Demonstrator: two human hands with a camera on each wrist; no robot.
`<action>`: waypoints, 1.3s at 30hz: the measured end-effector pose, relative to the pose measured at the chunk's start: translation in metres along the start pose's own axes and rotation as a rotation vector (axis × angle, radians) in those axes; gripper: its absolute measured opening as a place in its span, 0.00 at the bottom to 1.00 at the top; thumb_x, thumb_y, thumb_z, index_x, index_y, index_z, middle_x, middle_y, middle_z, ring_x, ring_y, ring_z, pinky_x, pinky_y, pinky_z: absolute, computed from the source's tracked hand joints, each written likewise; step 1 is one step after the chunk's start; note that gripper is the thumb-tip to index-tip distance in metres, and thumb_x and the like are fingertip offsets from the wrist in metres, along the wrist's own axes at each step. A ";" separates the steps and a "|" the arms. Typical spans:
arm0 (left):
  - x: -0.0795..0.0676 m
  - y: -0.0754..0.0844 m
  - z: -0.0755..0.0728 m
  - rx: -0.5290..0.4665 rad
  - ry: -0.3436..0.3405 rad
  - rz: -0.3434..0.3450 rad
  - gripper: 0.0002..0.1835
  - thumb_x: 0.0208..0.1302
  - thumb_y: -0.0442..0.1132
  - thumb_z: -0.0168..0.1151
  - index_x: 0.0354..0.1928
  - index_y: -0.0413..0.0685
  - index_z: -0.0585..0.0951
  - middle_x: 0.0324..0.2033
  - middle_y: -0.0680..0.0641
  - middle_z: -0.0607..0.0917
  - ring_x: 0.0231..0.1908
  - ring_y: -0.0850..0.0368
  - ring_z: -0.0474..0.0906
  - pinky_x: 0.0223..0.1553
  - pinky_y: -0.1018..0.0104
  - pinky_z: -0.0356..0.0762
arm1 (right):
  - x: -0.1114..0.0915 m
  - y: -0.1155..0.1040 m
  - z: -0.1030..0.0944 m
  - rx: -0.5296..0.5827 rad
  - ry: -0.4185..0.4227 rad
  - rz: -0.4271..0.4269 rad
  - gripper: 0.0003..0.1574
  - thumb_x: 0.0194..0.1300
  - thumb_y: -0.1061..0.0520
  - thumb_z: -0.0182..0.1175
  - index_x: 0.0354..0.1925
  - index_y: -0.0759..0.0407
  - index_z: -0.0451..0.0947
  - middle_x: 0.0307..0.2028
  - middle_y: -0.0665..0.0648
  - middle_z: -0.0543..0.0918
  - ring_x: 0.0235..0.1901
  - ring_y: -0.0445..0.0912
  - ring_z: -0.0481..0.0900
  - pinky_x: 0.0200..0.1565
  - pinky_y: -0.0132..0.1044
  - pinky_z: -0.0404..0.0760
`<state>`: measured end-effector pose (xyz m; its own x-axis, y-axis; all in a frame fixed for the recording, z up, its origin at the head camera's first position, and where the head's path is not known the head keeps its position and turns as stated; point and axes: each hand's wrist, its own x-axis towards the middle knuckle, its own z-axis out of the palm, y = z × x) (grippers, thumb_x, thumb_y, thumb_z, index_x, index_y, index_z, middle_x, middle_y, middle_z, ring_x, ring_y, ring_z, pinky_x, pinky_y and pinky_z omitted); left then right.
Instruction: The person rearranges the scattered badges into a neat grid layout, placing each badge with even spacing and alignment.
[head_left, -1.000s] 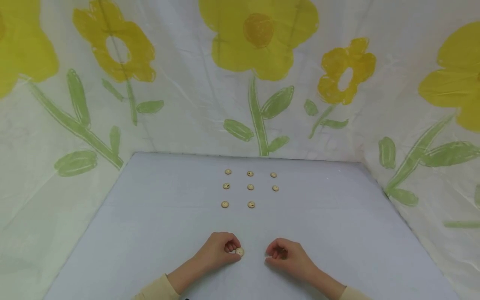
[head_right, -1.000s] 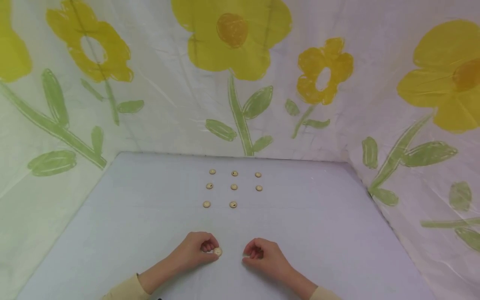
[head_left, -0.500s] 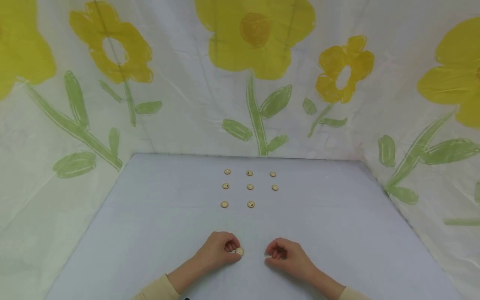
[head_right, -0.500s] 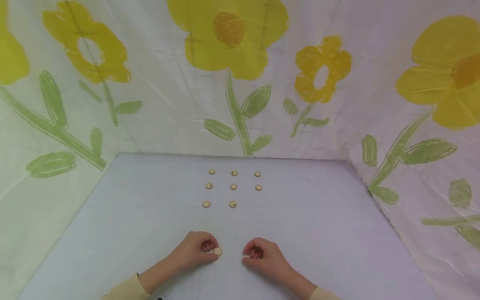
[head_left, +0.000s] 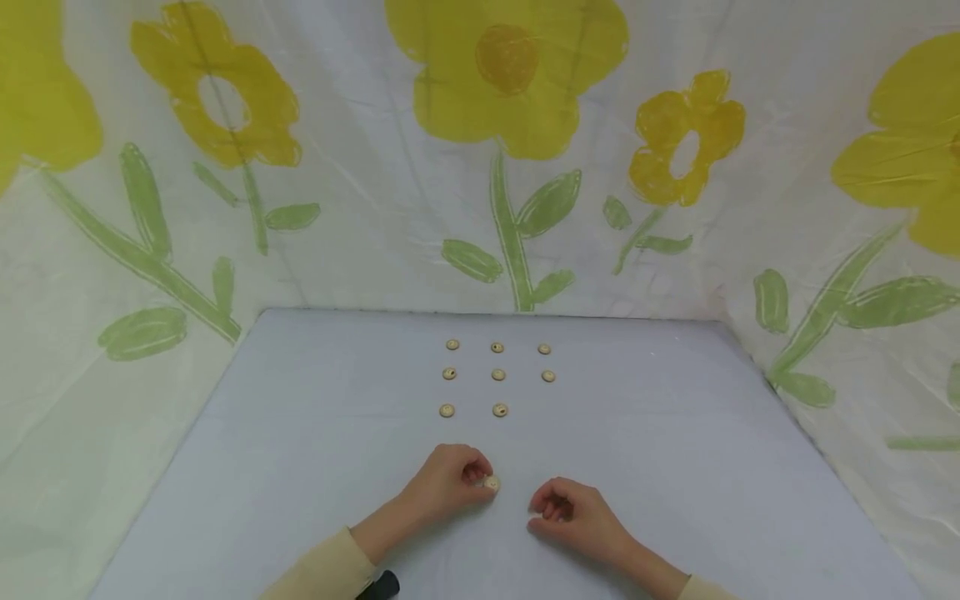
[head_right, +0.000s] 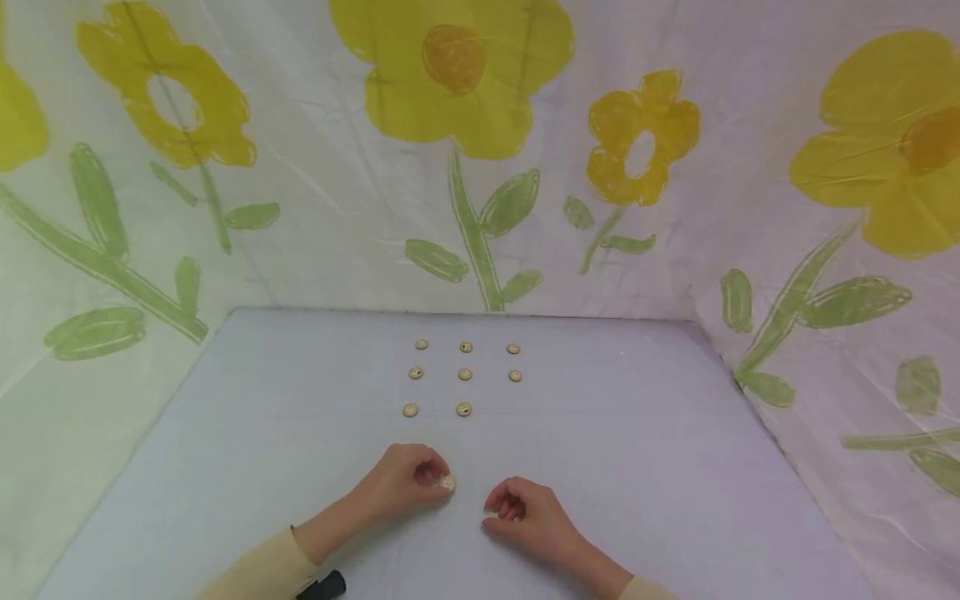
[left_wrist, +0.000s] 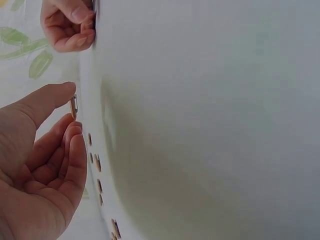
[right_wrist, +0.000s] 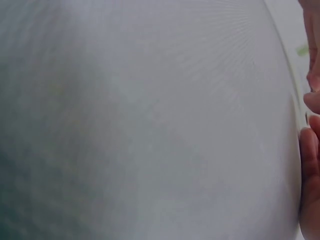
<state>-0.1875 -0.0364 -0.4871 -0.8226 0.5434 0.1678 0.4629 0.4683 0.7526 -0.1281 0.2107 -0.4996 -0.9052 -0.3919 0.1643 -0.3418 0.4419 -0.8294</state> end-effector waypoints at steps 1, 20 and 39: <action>0.003 0.000 0.000 0.006 0.005 0.005 0.06 0.52 0.36 0.73 0.31 0.45 0.83 0.23 0.53 0.79 0.26 0.65 0.72 0.30 0.72 0.71 | -0.001 0.005 0.001 0.000 0.002 -0.002 0.12 0.55 0.64 0.71 0.37 0.60 0.79 0.30 0.56 0.81 0.28 0.47 0.78 0.32 0.32 0.79; 0.055 0.006 0.016 0.010 0.051 -0.031 0.08 0.52 0.39 0.74 0.32 0.46 0.84 0.24 0.54 0.80 0.27 0.66 0.71 0.31 0.71 0.71 | -0.005 0.027 0.003 0.045 -0.009 -0.039 0.13 0.57 0.55 0.71 0.39 0.52 0.79 0.33 0.47 0.81 0.31 0.37 0.78 0.33 0.32 0.80; 0.101 0.003 0.035 -0.011 0.048 -0.049 0.08 0.52 0.37 0.74 0.32 0.45 0.84 0.24 0.51 0.79 0.26 0.64 0.70 0.30 0.70 0.69 | -0.004 0.030 0.004 0.068 0.001 -0.073 0.12 0.58 0.55 0.71 0.40 0.52 0.79 0.34 0.48 0.82 0.31 0.37 0.78 0.33 0.32 0.80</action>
<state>-0.2576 0.0441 -0.4905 -0.8593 0.4857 0.1602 0.4178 0.4859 0.7677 -0.1343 0.2227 -0.5274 -0.8788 -0.4200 0.2265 -0.3892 0.3563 -0.8495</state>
